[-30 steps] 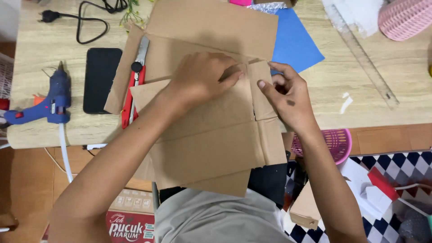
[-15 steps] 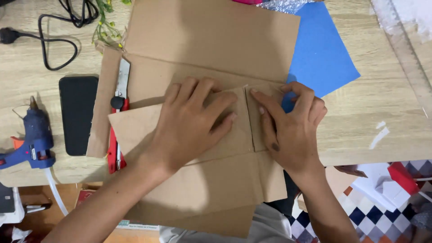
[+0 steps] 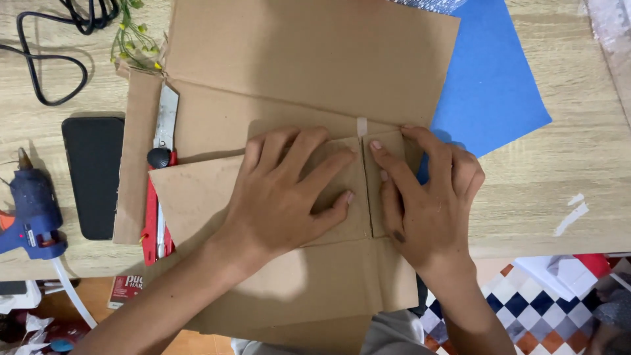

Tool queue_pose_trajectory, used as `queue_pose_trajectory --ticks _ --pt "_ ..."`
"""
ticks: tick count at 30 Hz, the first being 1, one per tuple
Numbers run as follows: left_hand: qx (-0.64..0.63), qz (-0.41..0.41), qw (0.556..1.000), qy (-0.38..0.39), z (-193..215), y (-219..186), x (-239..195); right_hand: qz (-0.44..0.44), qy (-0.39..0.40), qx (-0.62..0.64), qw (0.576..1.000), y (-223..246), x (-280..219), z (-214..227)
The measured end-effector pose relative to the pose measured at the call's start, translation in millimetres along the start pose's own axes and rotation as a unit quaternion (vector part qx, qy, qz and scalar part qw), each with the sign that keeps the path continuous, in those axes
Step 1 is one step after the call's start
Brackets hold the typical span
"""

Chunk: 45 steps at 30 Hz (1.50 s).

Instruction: The person cuts a cardboard sheet with a utility knife, folds the flaps, and secures them with clear tape. They repeat the cutting and taping process to assemble the cardboard into a box-like structure.

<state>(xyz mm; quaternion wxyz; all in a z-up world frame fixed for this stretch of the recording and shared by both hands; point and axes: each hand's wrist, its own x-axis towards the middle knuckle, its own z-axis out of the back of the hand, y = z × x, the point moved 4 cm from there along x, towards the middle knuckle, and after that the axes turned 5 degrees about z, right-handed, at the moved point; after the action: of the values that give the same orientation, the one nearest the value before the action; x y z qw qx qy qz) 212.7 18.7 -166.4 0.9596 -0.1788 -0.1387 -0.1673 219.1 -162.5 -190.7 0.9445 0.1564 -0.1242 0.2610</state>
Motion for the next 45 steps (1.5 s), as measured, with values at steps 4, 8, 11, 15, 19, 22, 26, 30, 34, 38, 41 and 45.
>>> queue_pose_trajectory --ticks 4,8,11,15,19,22,26,30,34,38,41,45 --pt "0.014 -0.005 1.000 -0.007 -0.8 -2.2 -0.7 0.007 0.001 0.005 1.000 -2.6 1.7 4.0" --pt "0.015 0.019 0.999 -0.027 5.9 -17.3 -2.4 0.047 0.020 0.017 0.999 -14.2 3.4 9.4" --pt "0.048 0.029 0.998 -0.031 5.4 -25.1 -2.2 0.074 0.015 0.047 0.996 -17.9 7.8 13.2" --pt "0.048 0.022 0.998 -0.027 -9.0 -20.0 -7.7 0.071 0.003 0.037 0.997 -20.0 5.4 9.4" --pt "0.073 0.023 0.996 -0.037 -11.6 -20.0 -12.8 0.061 0.010 0.057 0.996 -19.7 3.9 10.4" --pt "0.107 0.015 0.992 -0.057 -12.3 -18.7 -14.5 0.074 0.005 0.059 0.996 -20.4 5.7 10.9" --pt "0.123 -0.023 0.991 -0.054 -12.5 -20.0 -15.8 0.094 -0.006 0.026 0.995 -18.4 6.9 13.9" --pt "0.127 -0.028 0.990 -0.057 -8.0 -18.2 -15.7 0.105 -0.021 0.006 0.994 -18.2 8.0 12.7" --pt "0.051 -0.005 0.997 -0.059 -5.2 -15.0 -14.1 0.120 -0.047 0.026 0.991 -18.0 8.4 12.1" --pt "0.019 0.058 0.997 -0.042 -1.5 -12.0 -10.9 0.130 -0.047 0.033 0.990 -17.6 9.0 12.3" --pt "0.008 0.069 0.997 -0.035 -3.5 -13.9 -9.1 0.129 -0.042 0.030 0.990 -17.3 8.8 12.6" --pt "-0.023 0.071 0.997 -0.037 -0.3 -12.1 -4.5 0.132 -0.050 0.029 0.990 -17.3 9.0 12.3"
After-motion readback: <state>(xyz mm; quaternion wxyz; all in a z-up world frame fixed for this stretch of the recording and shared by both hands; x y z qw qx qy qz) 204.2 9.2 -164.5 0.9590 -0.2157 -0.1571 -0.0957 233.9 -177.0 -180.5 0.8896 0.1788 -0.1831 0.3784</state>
